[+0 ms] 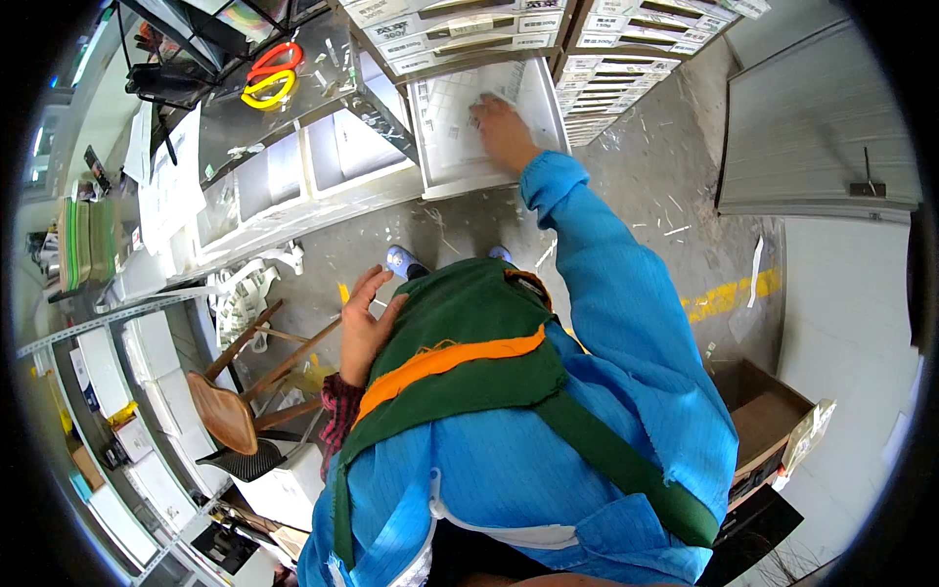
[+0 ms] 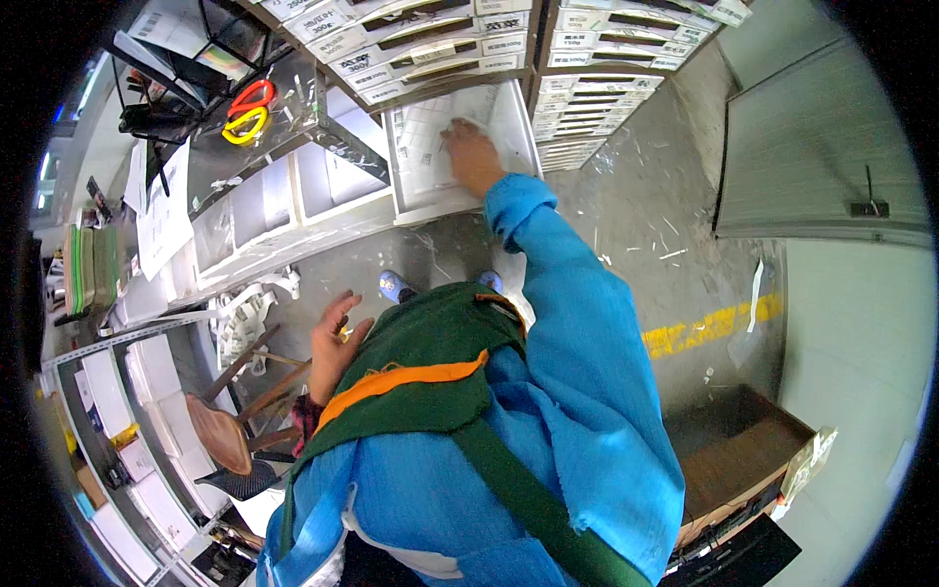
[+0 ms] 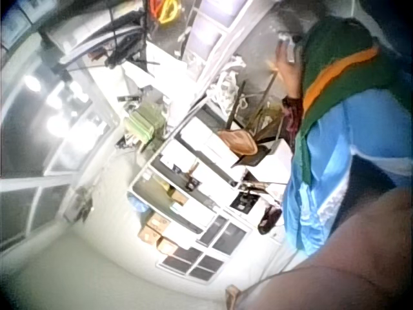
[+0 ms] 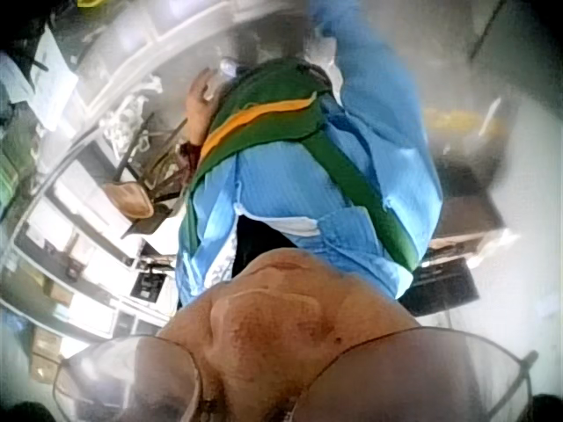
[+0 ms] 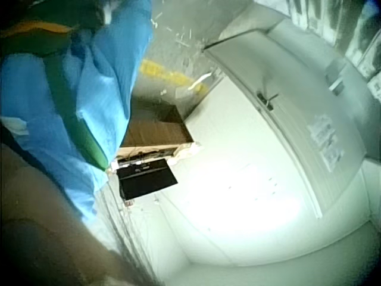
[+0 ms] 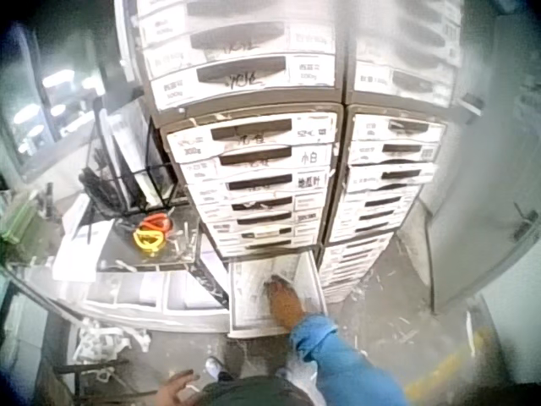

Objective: The person writes on a log sheet with a pen, retrieves a sheet of adhesive labels from a drawer, and uses scissors to cut a strip of labels off.

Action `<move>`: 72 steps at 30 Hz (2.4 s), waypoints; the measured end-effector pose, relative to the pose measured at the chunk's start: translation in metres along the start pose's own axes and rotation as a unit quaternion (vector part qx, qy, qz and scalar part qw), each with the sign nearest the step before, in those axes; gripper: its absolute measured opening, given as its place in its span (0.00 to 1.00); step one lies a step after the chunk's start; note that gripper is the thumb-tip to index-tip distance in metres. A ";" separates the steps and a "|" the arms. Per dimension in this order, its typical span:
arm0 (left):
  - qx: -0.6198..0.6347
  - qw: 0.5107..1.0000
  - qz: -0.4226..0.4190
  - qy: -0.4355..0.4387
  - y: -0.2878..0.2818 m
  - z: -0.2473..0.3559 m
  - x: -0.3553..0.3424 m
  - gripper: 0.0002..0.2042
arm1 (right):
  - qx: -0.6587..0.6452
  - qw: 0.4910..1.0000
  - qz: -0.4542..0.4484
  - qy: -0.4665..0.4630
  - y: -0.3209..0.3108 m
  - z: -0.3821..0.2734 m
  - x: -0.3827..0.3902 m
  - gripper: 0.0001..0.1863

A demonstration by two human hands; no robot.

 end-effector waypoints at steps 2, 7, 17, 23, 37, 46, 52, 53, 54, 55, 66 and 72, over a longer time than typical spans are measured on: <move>0.006 1.000 0.016 -0.010 -0.004 -0.009 0.006 0.20 | -0.018 0.999 0.031 0.010 -0.005 0.001 -0.007 0.16; 0.037 0.999 0.028 -0.027 -0.007 -0.026 0.010 0.20 | 0.007 0.986 -0.160 -0.046 0.012 -0.048 -0.016 0.12; 0.096 0.993 -0.007 -0.063 -0.001 -0.027 -0.005 0.19 | -0.059 0.994 -0.082 -0.039 -0.006 -0.060 -0.006 0.07; 0.260 0.951 -0.127 -0.108 0.034 -0.030 -0.052 0.18 | -0.221 0.974 0.052 0.001 -0.071 -0.074 0.059 0.10; 0.543 0.818 -0.082 -0.173 0.069 -0.010 -0.130 0.10 | -0.432 0.897 0.091 0.030 -0.099 -0.105 0.102 0.15; 0.570 0.810 -0.006 -0.137 0.028 -0.003 -0.116 0.10 | -0.734 0.634 -0.119 0.213 -0.044 -0.112 0.081 0.14; 0.591 0.796 0.034 -0.129 0.003 -0.010 -0.101 0.11 | -0.730 0.631 -0.164 0.201 -0.034 -0.135 0.062 0.13; 0.597 0.791 0.041 -0.123 -0.004 -0.011 -0.099 0.10 | -0.743 0.614 -0.170 0.205 -0.033 -0.139 0.058 0.13; 0.605 0.786 0.047 -0.118 -0.010 -0.014 -0.097 0.10 | -0.747 0.610 -0.180 0.195 -0.035 -0.145 0.054 0.13; 0.612 0.781 0.053 -0.112 -0.015 -0.017 -0.095 0.10 | -0.751 0.605 -0.189 0.185 -0.039 -0.152 0.049 0.13; 0.641 0.748 0.147 -0.089 -0.080 -0.057 -0.073 0.08 | -0.760 0.595 -0.207 0.161 -0.035 -0.207 0.011 0.13; 0.637 0.745 0.180 -0.081 -0.096 -0.076 -0.057 0.06 | -0.697 0.540 -0.256 0.397 0.035 -0.141 0.093 0.16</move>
Point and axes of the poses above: each hand's wrist, its own x-axis away from the middle knuckle, its own y-axis out of the palm, z = x × y, the point moved 9 cm from there along -x, towards the middle knuckle, and after that the axes turned 7 degrees about -z, right-handed, at the moved point
